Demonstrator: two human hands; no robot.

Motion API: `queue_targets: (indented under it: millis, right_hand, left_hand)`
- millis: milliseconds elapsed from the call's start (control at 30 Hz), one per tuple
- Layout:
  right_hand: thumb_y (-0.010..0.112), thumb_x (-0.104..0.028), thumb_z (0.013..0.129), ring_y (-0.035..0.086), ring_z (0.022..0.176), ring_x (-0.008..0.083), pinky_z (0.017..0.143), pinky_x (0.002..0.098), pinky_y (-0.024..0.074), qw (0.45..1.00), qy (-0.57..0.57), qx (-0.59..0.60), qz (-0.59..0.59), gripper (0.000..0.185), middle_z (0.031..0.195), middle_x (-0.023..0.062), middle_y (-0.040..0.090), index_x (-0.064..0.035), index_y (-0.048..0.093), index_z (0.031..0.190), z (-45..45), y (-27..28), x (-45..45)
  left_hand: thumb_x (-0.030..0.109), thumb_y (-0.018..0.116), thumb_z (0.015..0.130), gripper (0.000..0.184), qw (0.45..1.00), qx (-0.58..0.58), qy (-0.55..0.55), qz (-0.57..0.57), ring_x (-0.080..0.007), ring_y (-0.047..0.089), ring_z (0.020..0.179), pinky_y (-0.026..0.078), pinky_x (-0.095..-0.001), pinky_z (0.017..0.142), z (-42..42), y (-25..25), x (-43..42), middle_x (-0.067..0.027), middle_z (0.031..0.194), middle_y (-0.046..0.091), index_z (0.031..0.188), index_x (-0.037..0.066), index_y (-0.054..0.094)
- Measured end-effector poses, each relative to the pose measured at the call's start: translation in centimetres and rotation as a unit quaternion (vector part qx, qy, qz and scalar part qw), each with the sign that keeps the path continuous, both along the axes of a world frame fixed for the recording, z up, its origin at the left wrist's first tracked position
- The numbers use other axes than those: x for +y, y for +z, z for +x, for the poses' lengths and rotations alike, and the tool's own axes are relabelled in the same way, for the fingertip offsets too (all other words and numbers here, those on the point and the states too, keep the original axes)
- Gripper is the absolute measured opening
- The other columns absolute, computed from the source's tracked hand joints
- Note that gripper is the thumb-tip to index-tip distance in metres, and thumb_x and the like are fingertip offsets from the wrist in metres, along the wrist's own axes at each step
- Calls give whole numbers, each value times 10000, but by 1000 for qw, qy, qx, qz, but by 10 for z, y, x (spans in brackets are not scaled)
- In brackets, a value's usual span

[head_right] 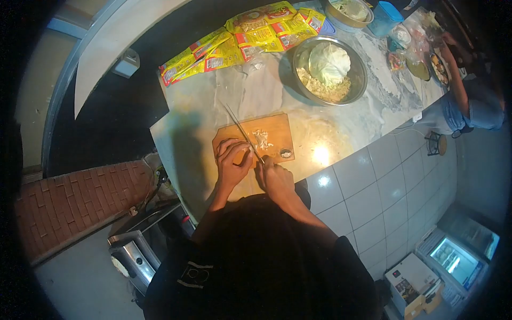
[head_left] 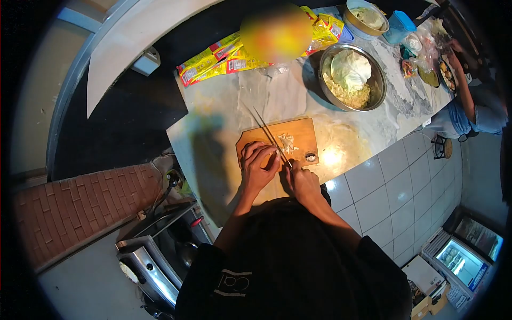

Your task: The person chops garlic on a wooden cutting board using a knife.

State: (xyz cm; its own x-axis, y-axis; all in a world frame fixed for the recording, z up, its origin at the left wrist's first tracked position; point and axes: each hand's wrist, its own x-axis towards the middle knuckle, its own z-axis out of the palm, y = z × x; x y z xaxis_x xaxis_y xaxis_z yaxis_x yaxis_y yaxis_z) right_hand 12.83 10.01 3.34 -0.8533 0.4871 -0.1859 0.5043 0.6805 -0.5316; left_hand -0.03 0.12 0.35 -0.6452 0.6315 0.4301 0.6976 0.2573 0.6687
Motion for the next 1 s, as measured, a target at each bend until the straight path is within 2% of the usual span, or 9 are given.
queue_targets:
  millis: [100, 167, 300, 500, 800, 1000]
  right_hand:
    - [511, -260, 948, 624, 562, 407, 531, 486, 508, 1000, -4, 9, -15, 248, 612, 228, 612, -12, 508, 960, 4, -2, -4]
    - [526, -248, 948, 599, 539, 441, 502, 509, 487, 999, -14, 42, -13, 271, 578, 246, 589, 12, 490, 880, 5, -6, -6]
    - [533, -234, 944, 599, 539, 440, 505, 505, 492, 999, -24, 19, -14, 263, 582, 250, 590, 14, 490, 868, 1, -7, -7]
    - [532, -243, 944, 598, 535, 437, 501, 495, 496, 999, -13, 48, -24, 276, 578, 249, 587, 17, 490, 863, -2, -12, -5]
    - [521, -253, 950, 604, 534, 436, 504, 500, 498, 1000, -16, 11, -17, 276, 568, 248, 585, 8, 475, 871, 6, -8, -10]
    - [504, -257, 956, 609, 555, 443, 519, 509, 502, 999, -27, 20, -24, 280, 601, 254, 599, 11, 478, 882, -11, -13, -9]
  left_hand:
    - [133, 730, 737, 217, 1000, -12, 8, 5, -242, 583, 1011, 403, -403, 932, 1, 2, -2, -40, 960, 697, 947, 95, 691]
    - [133, 729, 732, 224, 1000, 13, 3, -2, -247, 584, 1004, 400, -413, 948, 0, 0, -2, -47, 968, 695, 949, 89, 692]
    - [140, 729, 736, 224, 1000, 14, -4, 2, -249, 584, 1011, 400, -415, 955, -1, -3, -3, -49, 970, 694, 950, 82, 693]
    - [125, 720, 752, 195, 1000, -8, 2, 8, -248, 591, 1014, 403, -411, 955, 0, -2, -2, -51, 970, 694, 938, 77, 688]
    - [92, 706, 757, 176, 1000, 27, 11, -3, -249, 596, 996, 422, -414, 931, 0, 1, -1, -58, 948, 693, 930, 69, 680]
    - [60, 705, 749, 180, 999, 8, 1, 35, -254, 599, 981, 428, -407, 923, -1, 2, 1, -65, 921, 694, 926, 63, 674]
